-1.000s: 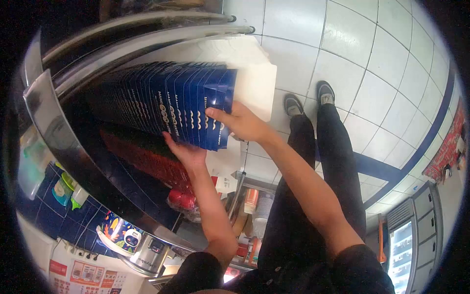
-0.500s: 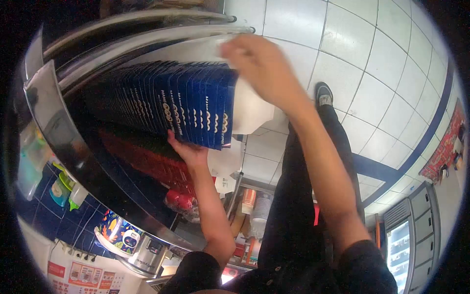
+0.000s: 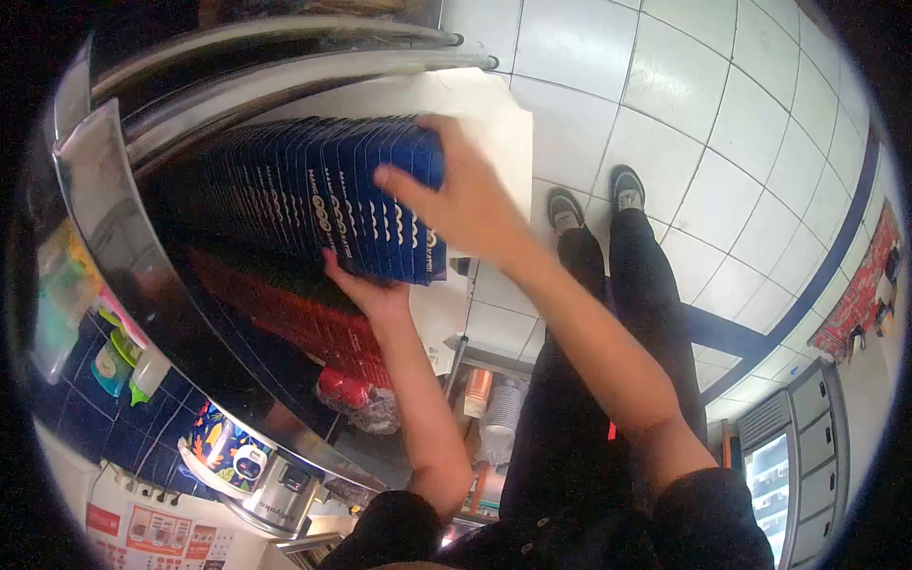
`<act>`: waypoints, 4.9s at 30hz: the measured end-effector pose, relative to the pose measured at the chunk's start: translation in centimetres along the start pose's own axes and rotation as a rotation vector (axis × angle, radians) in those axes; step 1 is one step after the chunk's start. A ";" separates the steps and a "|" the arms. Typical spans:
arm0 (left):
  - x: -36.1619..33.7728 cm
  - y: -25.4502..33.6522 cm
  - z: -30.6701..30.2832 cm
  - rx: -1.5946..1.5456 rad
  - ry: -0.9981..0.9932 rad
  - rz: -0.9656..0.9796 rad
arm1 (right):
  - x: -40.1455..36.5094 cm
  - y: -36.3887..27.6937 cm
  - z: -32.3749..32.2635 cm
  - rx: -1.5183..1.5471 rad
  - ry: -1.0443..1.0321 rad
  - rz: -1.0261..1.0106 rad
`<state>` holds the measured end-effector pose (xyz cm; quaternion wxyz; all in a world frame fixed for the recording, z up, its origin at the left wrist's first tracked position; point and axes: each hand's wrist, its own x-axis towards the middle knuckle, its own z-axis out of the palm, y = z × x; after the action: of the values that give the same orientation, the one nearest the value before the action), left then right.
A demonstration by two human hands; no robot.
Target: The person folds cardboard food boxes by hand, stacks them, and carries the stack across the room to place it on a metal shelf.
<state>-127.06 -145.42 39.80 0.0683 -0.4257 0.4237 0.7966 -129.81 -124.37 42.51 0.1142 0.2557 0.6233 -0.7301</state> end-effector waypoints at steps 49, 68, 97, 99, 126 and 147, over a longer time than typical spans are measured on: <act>1.0 -3.0 -3.4 0.599 0.099 0.562 | -6.9 8.8 5.2 0.146 -0.318 -0.065; -2.7 1.0 3.2 0.361 0.230 0.363 | -4.9 5.9 5.3 0.376 -0.173 0.047; -1.8 1.2 0.9 0.243 0.231 0.183 | 11.0 4.0 4.8 -0.434 -0.375 -0.296; -2.1 1.2 1.3 0.238 0.259 0.185 | 11.3 4.2 5.0 -0.438 -0.370 -0.298; -4.6 0.0 2.2 0.228 0.086 0.141 | 12.2 1.0 2.9 -0.454 -0.522 -0.240; -4.3 -0.6 0.4 0.334 0.025 0.149 | 12.4 -0.9 2.5 -0.497 -0.726 -0.129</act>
<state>-124.35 -143.64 42.78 0.0737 -0.3860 0.5812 0.7126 -141.27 -124.78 37.09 0.3381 -0.0918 0.7139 -0.6064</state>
